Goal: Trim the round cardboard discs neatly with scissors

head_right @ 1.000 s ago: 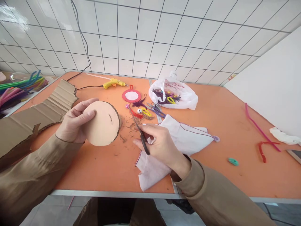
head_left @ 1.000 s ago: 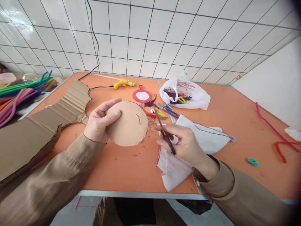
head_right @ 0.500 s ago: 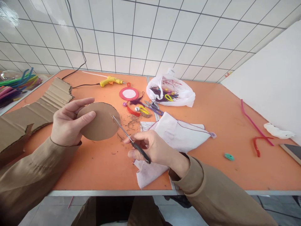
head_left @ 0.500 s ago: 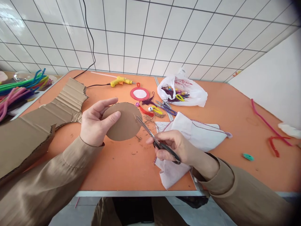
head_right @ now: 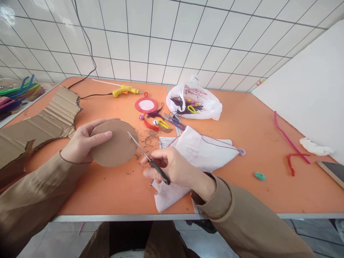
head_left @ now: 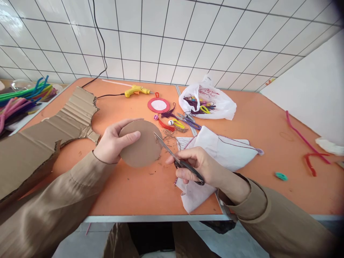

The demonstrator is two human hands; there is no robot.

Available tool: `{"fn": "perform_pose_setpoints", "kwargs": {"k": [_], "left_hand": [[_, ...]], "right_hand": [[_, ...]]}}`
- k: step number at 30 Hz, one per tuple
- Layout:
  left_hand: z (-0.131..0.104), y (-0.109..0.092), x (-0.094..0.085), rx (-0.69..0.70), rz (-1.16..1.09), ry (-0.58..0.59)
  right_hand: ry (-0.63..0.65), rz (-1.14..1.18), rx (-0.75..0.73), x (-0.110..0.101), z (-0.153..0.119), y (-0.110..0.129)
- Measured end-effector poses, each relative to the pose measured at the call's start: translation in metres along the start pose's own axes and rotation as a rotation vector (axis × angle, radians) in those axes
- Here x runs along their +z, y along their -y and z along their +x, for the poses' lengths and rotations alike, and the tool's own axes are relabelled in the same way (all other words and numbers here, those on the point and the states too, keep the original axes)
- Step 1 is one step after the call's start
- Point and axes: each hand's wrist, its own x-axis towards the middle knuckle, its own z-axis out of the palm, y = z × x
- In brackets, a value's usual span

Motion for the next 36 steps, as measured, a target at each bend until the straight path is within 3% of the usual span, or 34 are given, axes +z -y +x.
{"fn": "perform_pose_setpoints", "kwargs": {"k": [7,15,28,36], "left_hand": [[0.0028,0.0033,-0.0013,-0.12,-0.062,0.077],[0.0025,0.0027,-0.0004,-0.154,-0.13,0.102],[0.0021,0.0017,-0.0005,-0.172,-0.092,0.104],[0.0014,0.0013,0.0,-0.188,-0.112,0.124]], "right_hand": [[-0.012,-0.034,-0.009,0.0007,-0.0009,-0.0014],[-0.052,-0.129,0.002,0.0002,-0.0036,-0.0026],[-0.193,-0.595,-0.235,-0.0011,-0.0024,-0.0024],[-0.176,-0.553,-0.235,0.0014,-0.0059,0.001]]}}
